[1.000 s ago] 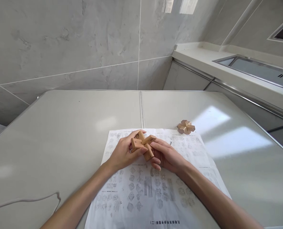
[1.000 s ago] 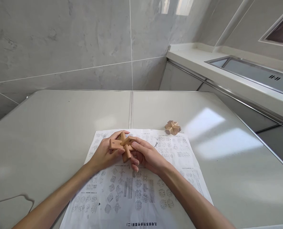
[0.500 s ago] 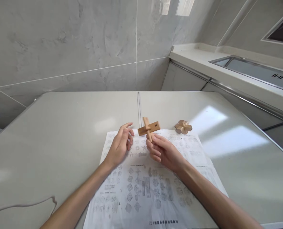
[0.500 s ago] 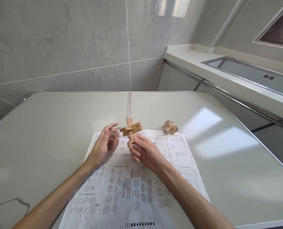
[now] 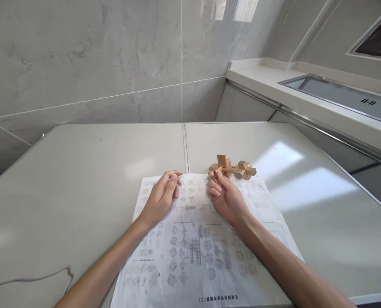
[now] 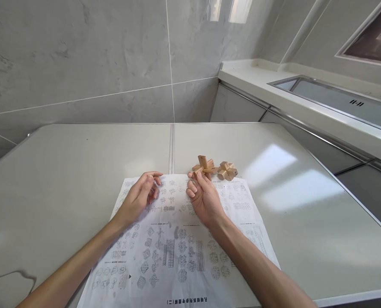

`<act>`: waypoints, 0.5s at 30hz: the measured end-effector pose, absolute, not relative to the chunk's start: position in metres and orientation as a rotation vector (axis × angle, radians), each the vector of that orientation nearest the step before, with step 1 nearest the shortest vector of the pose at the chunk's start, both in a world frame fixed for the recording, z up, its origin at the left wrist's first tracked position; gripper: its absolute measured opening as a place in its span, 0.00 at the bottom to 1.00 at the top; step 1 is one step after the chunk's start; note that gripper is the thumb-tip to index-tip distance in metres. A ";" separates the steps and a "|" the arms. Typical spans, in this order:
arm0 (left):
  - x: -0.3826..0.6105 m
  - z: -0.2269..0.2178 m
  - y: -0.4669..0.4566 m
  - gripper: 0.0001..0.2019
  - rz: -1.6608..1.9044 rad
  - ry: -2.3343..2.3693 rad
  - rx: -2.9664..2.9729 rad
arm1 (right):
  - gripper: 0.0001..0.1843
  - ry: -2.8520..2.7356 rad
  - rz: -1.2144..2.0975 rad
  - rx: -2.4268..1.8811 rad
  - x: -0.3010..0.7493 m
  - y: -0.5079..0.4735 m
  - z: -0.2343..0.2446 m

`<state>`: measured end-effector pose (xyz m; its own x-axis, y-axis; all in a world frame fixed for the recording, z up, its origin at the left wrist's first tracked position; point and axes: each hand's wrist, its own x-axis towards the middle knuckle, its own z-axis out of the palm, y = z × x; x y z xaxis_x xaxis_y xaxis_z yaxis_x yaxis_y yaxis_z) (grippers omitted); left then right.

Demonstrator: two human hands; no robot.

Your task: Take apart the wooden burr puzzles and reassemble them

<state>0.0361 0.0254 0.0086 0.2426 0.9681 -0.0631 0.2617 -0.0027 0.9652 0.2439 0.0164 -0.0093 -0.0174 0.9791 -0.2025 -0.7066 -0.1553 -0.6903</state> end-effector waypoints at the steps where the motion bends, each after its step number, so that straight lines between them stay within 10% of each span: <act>1: 0.036 0.009 0.025 0.24 0.860 1.217 1.484 | 0.16 -0.456 1.569 -0.761 0.244 0.017 -0.010; 15: 0.036 0.009 0.025 0.23 0.850 1.225 1.490 | 0.16 -0.493 1.434 -0.832 0.250 0.021 -0.015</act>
<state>0.0355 0.0250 0.0094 0.2435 0.9675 -0.0684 0.2749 -0.0012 0.9615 0.2501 0.0208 -0.0153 0.1097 0.9774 -0.1804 -0.6600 -0.0640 -0.7485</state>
